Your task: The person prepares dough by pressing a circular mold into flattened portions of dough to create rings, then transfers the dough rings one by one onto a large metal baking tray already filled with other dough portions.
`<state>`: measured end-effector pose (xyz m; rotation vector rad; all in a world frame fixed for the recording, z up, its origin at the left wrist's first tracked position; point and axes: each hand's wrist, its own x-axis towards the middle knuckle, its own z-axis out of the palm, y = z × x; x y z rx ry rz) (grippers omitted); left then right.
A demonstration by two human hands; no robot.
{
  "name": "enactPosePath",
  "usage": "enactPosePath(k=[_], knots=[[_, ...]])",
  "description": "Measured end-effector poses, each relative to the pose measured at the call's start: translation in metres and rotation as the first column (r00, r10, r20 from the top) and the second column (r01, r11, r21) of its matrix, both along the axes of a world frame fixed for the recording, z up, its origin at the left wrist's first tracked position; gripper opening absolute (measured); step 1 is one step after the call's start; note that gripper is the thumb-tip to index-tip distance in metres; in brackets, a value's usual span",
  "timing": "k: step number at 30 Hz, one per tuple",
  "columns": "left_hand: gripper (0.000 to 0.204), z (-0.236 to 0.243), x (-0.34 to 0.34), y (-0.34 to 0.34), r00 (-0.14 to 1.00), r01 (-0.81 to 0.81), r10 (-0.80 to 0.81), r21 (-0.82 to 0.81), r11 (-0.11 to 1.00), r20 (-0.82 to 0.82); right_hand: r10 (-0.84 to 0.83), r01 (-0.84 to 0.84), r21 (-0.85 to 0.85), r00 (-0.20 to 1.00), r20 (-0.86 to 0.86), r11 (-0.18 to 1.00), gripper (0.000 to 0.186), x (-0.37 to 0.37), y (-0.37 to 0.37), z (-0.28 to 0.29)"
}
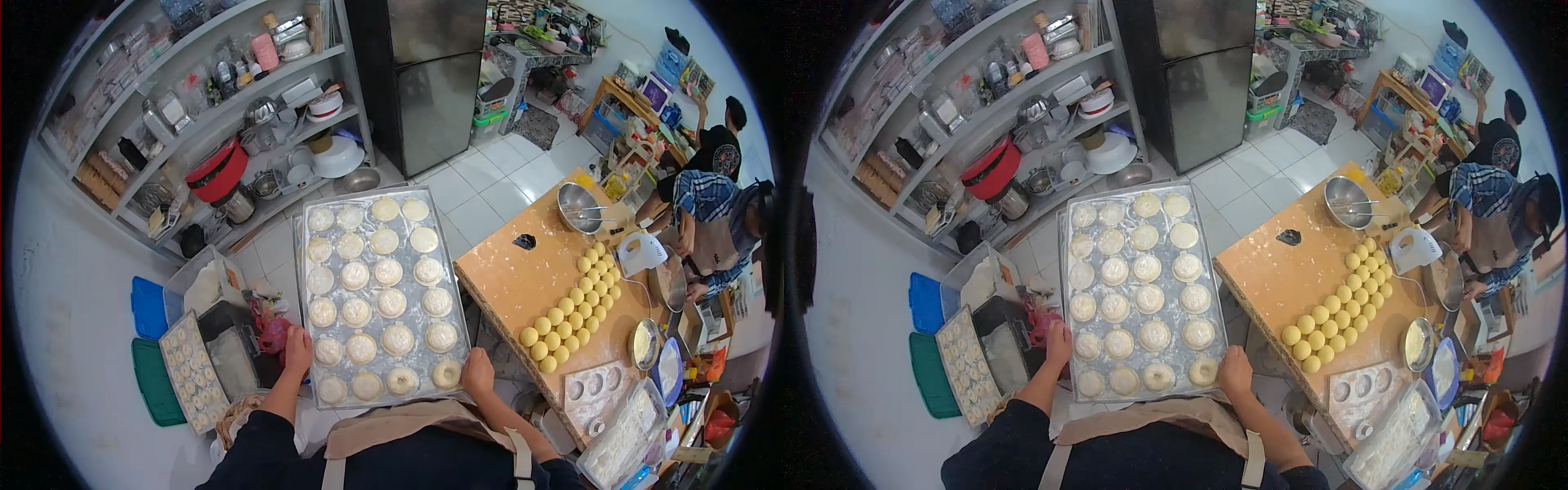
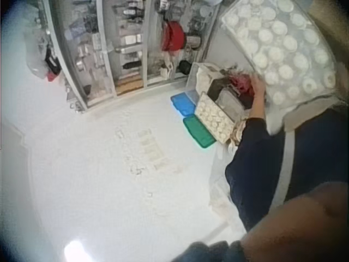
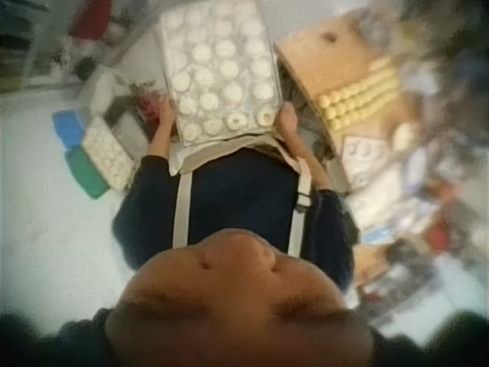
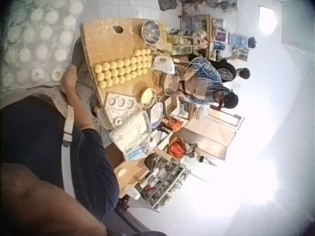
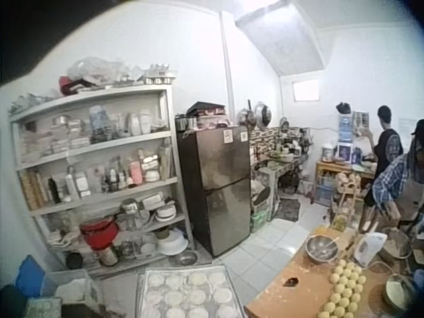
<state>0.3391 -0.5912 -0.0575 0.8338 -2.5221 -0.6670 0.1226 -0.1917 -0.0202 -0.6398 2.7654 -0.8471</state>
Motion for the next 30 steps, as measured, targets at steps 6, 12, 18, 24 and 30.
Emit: enactPosePath(k=[6,12,18,24,30], knots=[[0.009,-0.003,0.023,0.016,0.998,-0.029,0.029,0.012,0.999,0.052,0.054,-0.054,-0.014,0.998,-0.021,0.998,0.011,0.010,0.011,-0.011],[0.011,0.005,0.034,0.041,0.998,-0.056,0.054,0.055,0.997,0.028,0.059,-0.060,0.017,0.996,0.063,0.998,0.012,0.010,0.029,-0.012],[0.011,0.009,0.040,0.067,0.994,-0.106,0.106,0.034,0.994,-0.018,0.086,-0.086,0.054,0.996,0.008,0.995,0.010,-0.005,0.034,-0.005],[0.012,0.019,0.033,0.094,0.981,-0.174,0.176,0.031,0.984,-0.077,0.143,-0.141,0.037,0.988,-0.058,0.989,0.012,-0.031,0.042,-0.008],[0.012,0.010,0.028,0.103,0.961,-0.245,0.234,-0.055,0.968,-0.149,0.230,-0.229,0.024,0.967,-0.105,0.973,0.009,-0.082,0.013,-0.007]])
